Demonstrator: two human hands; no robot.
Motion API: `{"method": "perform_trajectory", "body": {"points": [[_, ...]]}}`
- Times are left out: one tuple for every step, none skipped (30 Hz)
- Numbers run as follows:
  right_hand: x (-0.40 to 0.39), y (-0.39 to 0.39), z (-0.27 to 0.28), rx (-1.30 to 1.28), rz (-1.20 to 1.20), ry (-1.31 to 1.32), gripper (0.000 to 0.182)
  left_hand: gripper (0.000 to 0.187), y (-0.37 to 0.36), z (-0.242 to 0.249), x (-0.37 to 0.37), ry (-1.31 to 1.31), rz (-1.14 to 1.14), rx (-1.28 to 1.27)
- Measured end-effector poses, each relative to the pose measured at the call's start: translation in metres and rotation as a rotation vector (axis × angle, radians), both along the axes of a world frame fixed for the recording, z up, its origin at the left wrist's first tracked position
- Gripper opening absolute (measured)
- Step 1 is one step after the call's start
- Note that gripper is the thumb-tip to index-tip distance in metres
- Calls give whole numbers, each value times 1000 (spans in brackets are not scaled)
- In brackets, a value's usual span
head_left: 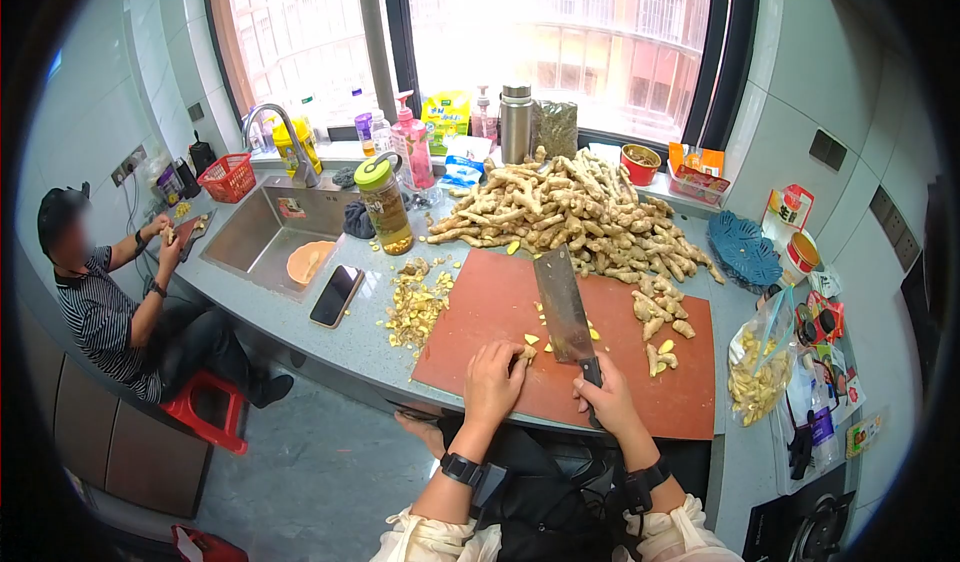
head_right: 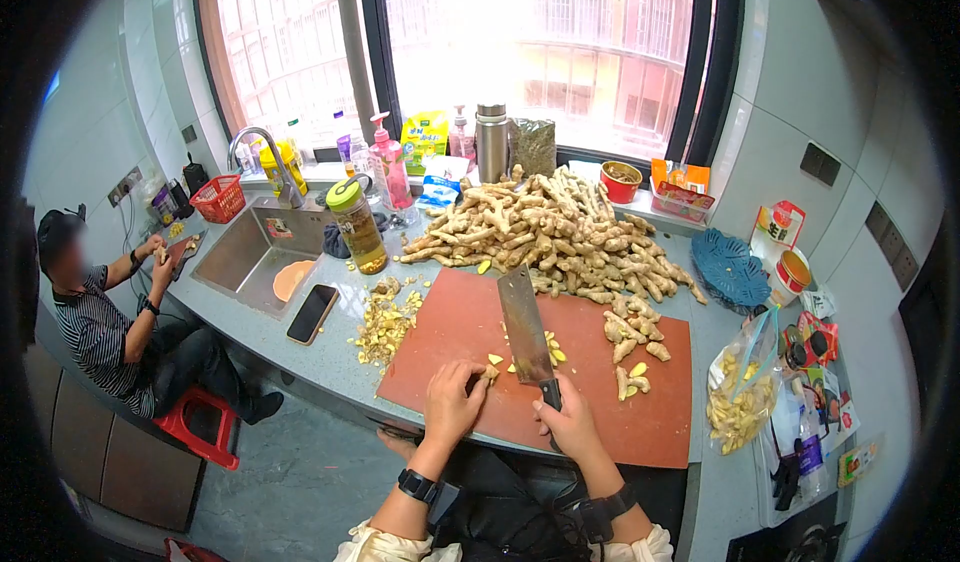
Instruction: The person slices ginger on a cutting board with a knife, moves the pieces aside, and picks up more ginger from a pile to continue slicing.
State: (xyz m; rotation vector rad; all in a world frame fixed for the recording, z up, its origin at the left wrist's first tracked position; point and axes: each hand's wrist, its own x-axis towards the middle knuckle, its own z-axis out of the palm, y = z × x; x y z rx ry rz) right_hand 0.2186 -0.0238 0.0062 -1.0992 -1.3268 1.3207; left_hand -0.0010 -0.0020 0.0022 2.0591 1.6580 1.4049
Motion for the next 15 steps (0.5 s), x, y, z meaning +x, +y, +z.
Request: {"method": "perform_trajectory", "body": {"points": [[0,0,0,0,0,0,44,12,0,0,0,0,0,0],[0,0,-1,-4,2,1,45,12,0,1,0,-1,1,-2],[1,0,-1,-7,4,2,45,12,0,1,0,-2,1,-3],[0,0,0,-7,4,2,45,12,0,1,0,-2,1,-3],[0,0,0,-9,3,3,46,11,0,1,0,0,2,2],[0,0,1,-11,2,3,47,11,0,1,0,2,4,8],[0,0,1,-11,2,3,47,11,0,1,0,2,4,8],[0,0,1,-4,5,2,48,11,-1,2,1,1,3,10],[0,0,1,2,8,1,49,11,-1,2,1,0,1,12],[0,0,1,2,8,1,49,11,-1,2,1,0,1,12],[0,0,1,0,8,2,49,11,-1,2,0,-1,1,12],[0,0,1,-2,8,3,49,11,-1,1,0,-2,0,12],[0,0,1,-2,8,3,49,11,-1,1,0,-2,0,11],[0,0,0,-3,5,2,49,11,-1,1,0,0,0,9],[0,0,0,-3,2,1,50,12,-1,1,0,2,0,8]]}}
